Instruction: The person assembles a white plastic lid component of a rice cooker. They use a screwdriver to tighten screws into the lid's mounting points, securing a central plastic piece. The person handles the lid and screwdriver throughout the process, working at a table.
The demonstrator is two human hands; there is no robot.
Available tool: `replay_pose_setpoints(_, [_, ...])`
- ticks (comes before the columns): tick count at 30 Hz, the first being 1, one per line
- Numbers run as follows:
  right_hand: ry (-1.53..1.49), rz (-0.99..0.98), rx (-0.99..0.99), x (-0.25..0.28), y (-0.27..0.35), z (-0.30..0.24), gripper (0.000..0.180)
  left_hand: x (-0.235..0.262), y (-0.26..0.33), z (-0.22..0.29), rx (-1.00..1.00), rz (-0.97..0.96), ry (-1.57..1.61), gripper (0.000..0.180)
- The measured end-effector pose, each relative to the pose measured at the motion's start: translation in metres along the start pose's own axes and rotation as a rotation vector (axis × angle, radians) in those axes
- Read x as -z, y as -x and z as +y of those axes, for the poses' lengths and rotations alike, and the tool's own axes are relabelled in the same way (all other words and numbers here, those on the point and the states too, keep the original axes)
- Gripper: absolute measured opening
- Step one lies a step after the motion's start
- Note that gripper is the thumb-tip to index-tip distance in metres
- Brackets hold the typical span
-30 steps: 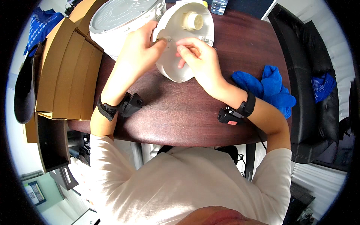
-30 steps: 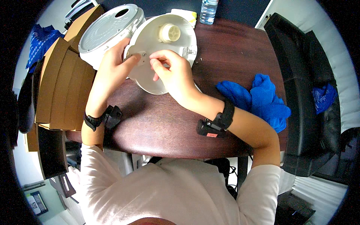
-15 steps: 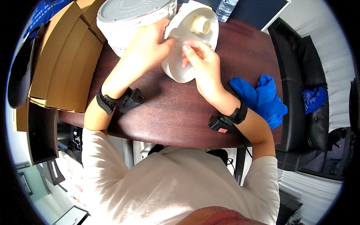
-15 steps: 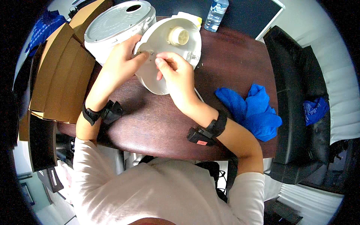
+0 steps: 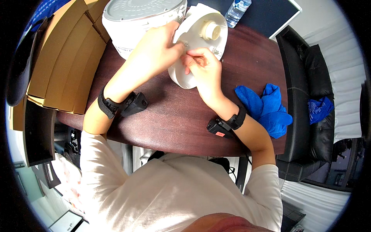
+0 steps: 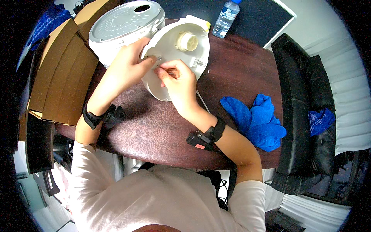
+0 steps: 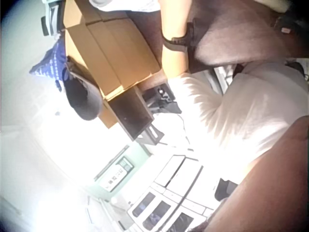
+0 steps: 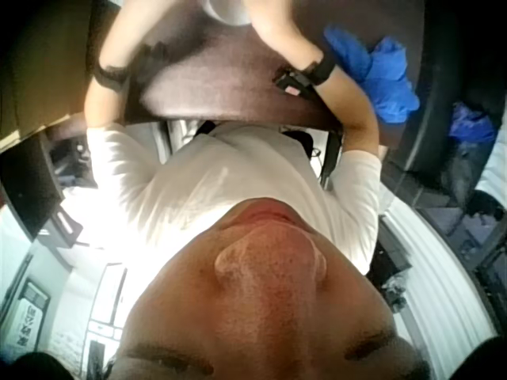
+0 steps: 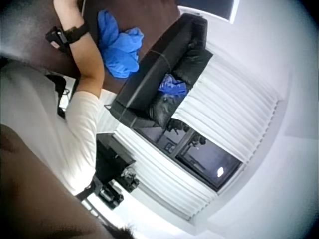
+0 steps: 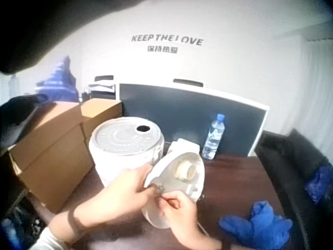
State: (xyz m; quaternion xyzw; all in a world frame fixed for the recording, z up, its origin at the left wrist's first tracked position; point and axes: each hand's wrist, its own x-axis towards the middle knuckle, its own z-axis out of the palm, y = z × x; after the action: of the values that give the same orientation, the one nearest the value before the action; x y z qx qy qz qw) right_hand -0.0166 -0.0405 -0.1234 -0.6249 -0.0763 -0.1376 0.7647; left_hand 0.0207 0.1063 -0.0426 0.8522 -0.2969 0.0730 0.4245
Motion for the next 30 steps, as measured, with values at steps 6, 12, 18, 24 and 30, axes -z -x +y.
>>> replay_pose_setpoints(6, [-0.012,0.014,0.093,0.000,-0.003,0.007,0.011,-0.002,0.001,-0.001,-0.047,0.015,-0.006,0.020])
replay_pose_setpoints(12, [-0.004,0.022,0.070,-0.001,-0.003,0.006,0.012,-0.002,0.002,-0.005,-0.025,-0.016,-0.066,0.025])
replay_pose_setpoints(18, [-0.038,0.004,0.084,-0.001,-0.001,0.007,0.012,-0.003,0.001,-0.005,-0.028,-0.020,-0.070,0.023])
replay_pose_setpoints(24, [-0.074,-0.020,0.059,0.002,-0.003,0.007,0.011,-0.003,0.001,-0.006,-0.037,-0.036,-0.092,0.022])
replay_pose_setpoints(30, [-0.065,0.002,0.064,0.000,-0.006,0.009,0.009,-0.005,0.001,-0.003,-0.037,0.017,-0.009,0.021])
